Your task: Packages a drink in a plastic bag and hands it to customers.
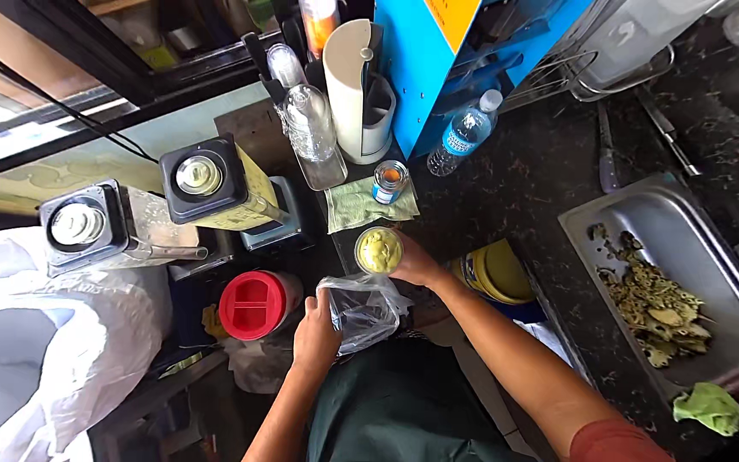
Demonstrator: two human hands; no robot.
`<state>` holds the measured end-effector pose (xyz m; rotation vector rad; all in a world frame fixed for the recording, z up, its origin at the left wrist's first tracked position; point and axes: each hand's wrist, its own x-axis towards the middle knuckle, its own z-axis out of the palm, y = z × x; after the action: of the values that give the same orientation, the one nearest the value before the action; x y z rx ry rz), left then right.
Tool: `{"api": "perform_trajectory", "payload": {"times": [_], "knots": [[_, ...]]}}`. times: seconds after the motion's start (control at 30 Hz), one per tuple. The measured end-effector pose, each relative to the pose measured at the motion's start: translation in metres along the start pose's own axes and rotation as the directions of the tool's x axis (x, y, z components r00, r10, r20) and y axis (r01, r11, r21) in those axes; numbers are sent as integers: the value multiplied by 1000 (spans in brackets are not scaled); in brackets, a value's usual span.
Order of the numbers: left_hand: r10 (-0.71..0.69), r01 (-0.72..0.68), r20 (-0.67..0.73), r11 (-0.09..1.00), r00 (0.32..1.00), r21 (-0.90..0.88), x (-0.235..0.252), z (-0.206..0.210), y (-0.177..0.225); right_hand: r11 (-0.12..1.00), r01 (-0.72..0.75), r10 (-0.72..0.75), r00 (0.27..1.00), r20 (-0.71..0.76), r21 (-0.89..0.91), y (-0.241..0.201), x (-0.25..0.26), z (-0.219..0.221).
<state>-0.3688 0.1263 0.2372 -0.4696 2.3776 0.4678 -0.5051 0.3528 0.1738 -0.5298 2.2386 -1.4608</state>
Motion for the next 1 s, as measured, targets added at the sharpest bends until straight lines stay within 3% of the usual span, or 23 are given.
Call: {"api": "perform_trajectory", "payload": {"times": [0.27,0.43,0.53,0.63,0.7,0.83,1.0], "knots": [[51,-51,55,999,997,-13,6,-6,24,999,-44,43,998,-54,-16,-19,10,-22],[100,-99,62,995,993,-17,32,-20,54,993,50,-70,980,-185,-109,-59,10,-64],[116,-113,17,988,993,-108,56,-28,79,996,6,-29,969,-247,-93,-95,0,-80],[147,-158,-75,970,986,-186,74,-36,98,999,-44,47,966,-255,18,-107,-10,-65],[140,-149,-71,980,988,-134,81,-34,97,998,-30,43,969,-242,56,-90,-19,-44],[85,-85,-5,994,996,-64,87,-20,72,997,-68,73,971,-228,32,-50,-29,-2],[67,-67,2,995,998,-67,88,-7,54,994,-107,99,977,-187,-35,-33,-25,24]]}}
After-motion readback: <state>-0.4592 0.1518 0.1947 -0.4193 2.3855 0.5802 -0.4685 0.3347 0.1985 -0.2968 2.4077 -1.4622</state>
